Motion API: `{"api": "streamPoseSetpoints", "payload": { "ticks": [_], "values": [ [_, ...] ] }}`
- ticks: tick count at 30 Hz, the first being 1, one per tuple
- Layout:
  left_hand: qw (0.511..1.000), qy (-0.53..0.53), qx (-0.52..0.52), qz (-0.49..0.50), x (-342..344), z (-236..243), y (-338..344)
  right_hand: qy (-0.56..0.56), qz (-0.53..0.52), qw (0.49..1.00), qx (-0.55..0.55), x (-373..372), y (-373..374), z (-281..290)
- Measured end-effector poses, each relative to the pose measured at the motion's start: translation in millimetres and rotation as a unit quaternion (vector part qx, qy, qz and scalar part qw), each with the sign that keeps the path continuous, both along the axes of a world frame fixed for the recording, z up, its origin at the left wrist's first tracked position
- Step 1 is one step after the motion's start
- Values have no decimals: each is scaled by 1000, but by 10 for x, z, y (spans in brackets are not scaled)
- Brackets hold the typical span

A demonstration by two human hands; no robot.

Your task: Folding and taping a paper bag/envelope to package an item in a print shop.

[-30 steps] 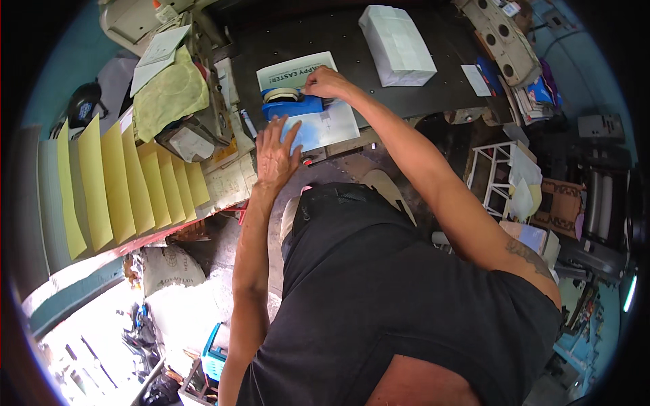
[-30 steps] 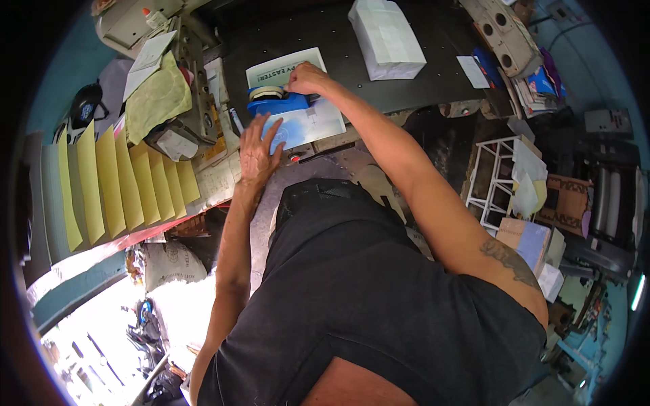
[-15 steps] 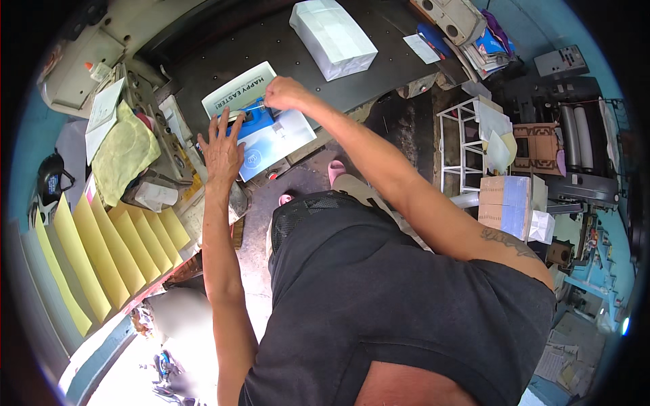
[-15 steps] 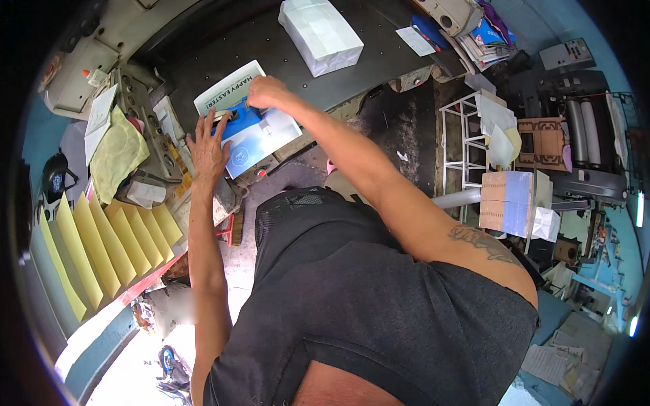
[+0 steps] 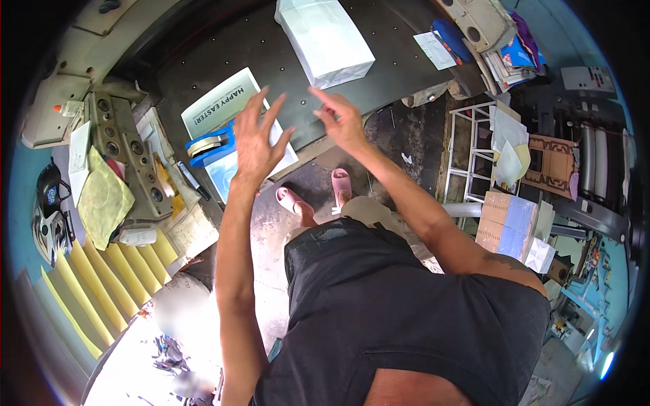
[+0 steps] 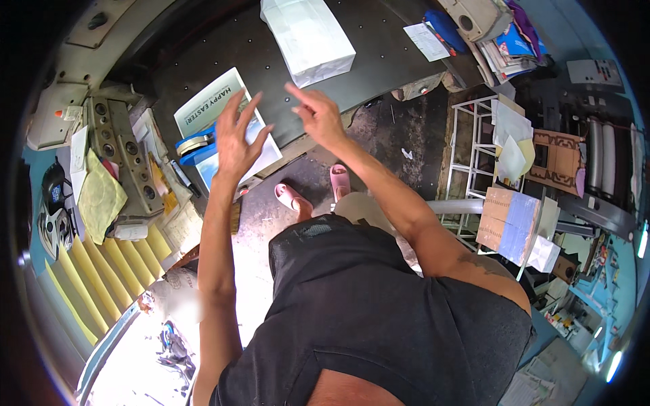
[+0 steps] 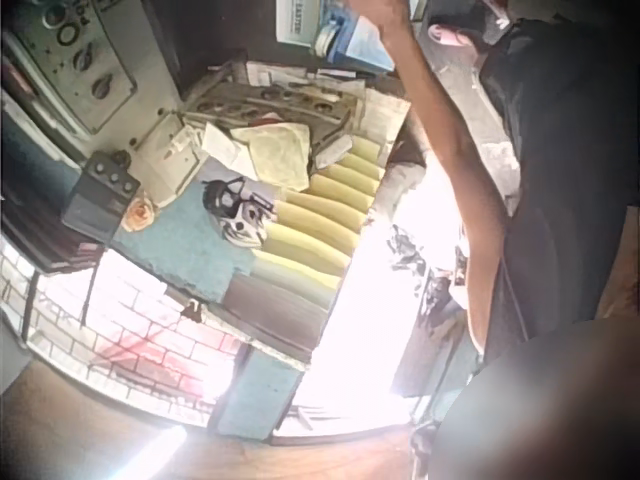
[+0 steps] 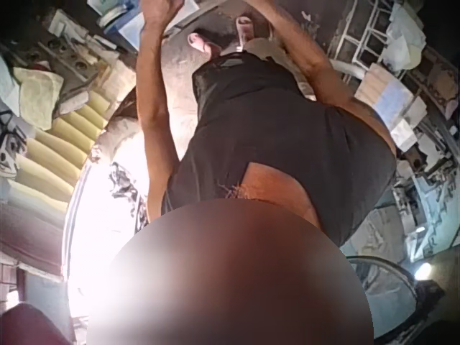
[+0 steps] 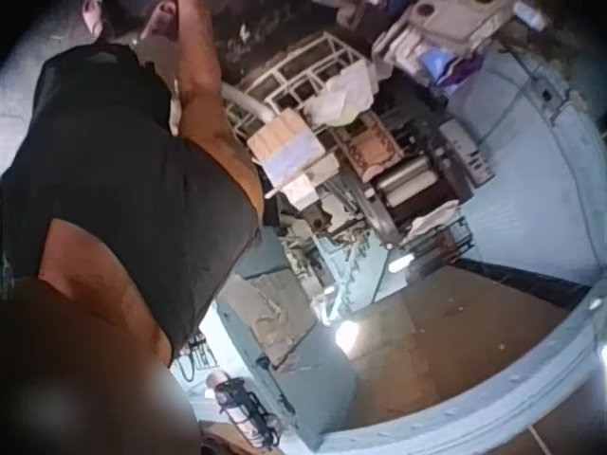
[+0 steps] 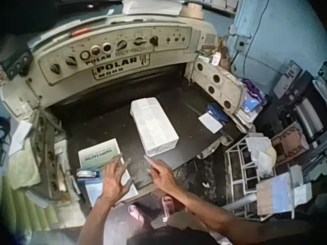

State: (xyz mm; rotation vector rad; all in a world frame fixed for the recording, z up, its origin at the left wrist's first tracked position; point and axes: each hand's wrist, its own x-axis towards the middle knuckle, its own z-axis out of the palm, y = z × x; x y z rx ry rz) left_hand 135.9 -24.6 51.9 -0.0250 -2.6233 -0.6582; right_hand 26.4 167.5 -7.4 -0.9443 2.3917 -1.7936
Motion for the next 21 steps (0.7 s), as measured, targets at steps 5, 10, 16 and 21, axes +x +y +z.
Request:
{"api": "streamPoseSetpoints", "payload": {
  "ticks": [5,10,16,21],
  "values": [
    [999,7,47,13,-956,-268,280,-78,-25,995,-58,-360,161,-25],
    [997,-14,50,-55,-1203,-446,244,-68,-43,992,-99,-586,-23,-265],
    [992,-60,92,-66,-1180,-425,212,-70,-69,987,-130,-591,-171,-359],
    [994,-52,56,-79,-1155,-392,190,-60,-78,985,-139,-595,-187,-405]
  ]
}}
